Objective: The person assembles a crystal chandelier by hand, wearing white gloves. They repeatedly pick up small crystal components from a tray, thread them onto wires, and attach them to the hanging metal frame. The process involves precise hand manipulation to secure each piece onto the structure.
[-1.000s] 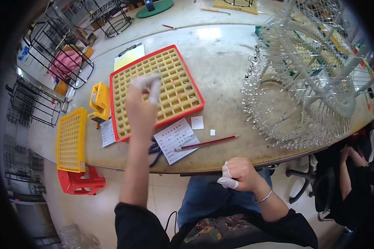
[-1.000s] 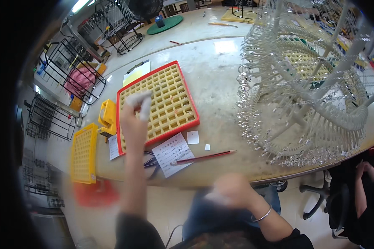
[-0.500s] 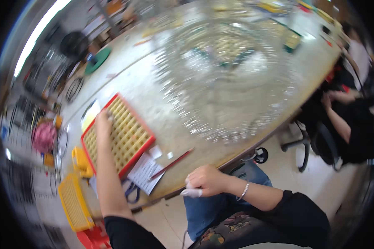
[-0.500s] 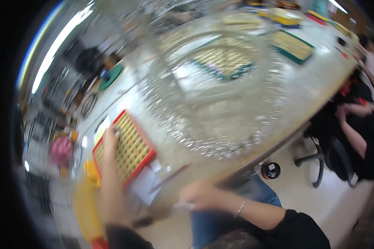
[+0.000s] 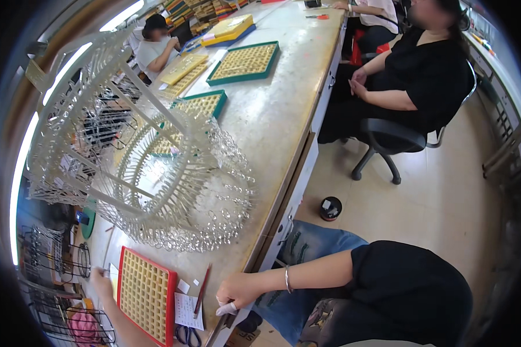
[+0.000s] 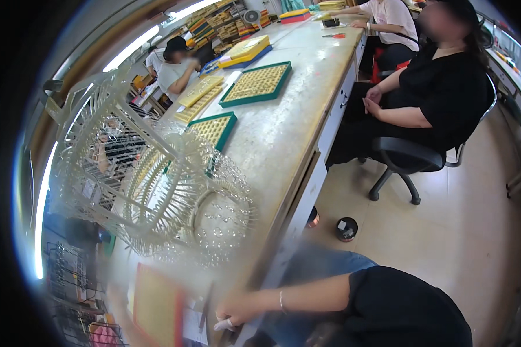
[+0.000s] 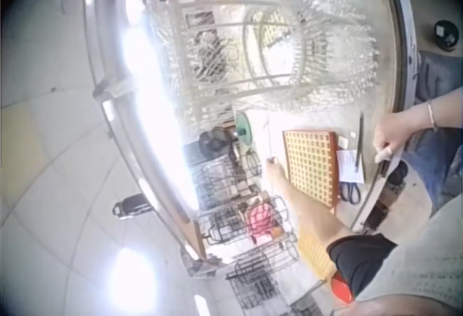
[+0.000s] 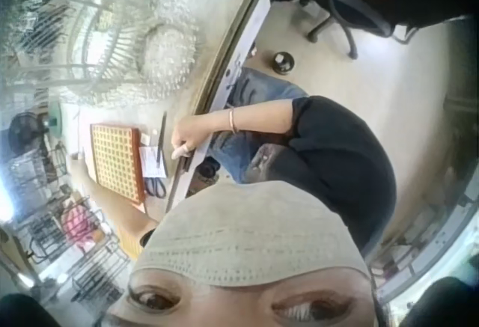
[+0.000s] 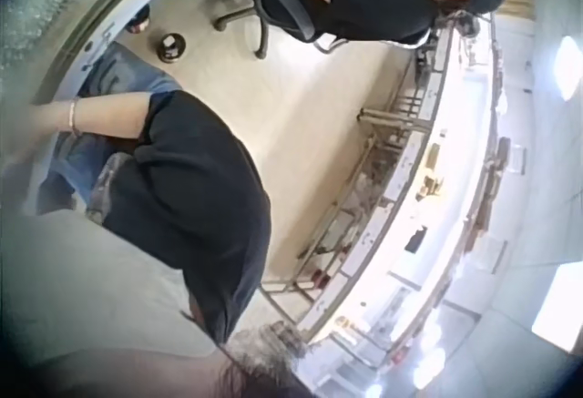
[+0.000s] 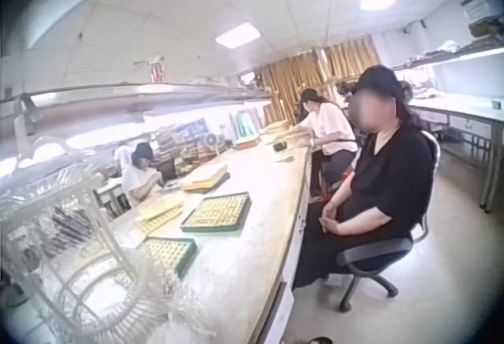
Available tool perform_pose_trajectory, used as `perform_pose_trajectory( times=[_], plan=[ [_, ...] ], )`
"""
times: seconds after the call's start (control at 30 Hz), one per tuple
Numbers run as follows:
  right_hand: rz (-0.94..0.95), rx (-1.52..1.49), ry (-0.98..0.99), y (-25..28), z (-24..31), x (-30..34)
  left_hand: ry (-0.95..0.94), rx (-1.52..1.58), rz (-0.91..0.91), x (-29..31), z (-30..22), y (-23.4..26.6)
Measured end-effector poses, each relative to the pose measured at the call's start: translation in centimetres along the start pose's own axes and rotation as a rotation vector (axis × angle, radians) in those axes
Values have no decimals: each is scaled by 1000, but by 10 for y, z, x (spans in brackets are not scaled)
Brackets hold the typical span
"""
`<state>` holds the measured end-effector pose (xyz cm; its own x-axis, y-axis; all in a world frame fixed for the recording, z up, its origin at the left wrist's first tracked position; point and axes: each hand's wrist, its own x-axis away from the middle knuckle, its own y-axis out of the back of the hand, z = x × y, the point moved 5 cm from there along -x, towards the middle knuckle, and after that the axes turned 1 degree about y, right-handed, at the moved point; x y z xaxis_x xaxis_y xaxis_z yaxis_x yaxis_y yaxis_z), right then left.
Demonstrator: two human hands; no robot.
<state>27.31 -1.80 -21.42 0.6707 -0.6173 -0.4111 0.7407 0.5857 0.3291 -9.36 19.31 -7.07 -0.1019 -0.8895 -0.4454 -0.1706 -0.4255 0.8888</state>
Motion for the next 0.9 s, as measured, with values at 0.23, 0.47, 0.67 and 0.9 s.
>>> perform_pose_trajectory(
  times=[0.23, 0.47, 0.67, 0.9],
  plan=[
    [-17, 123, 93, -25, -9, -7, 151, 216, -166, 58, -141, 176],
    [-309, -241, -7, 40, 76, 7, -77, 533, -144, 109, -232, 158],
    [-685, 20, 87, 70, 132, -3, 191, 1139, 296, 177, -274, 93],
    [-368, -650, -380, 50, 95, 14, 257, 1338, 444, 203, -291, 55]
  ],
)
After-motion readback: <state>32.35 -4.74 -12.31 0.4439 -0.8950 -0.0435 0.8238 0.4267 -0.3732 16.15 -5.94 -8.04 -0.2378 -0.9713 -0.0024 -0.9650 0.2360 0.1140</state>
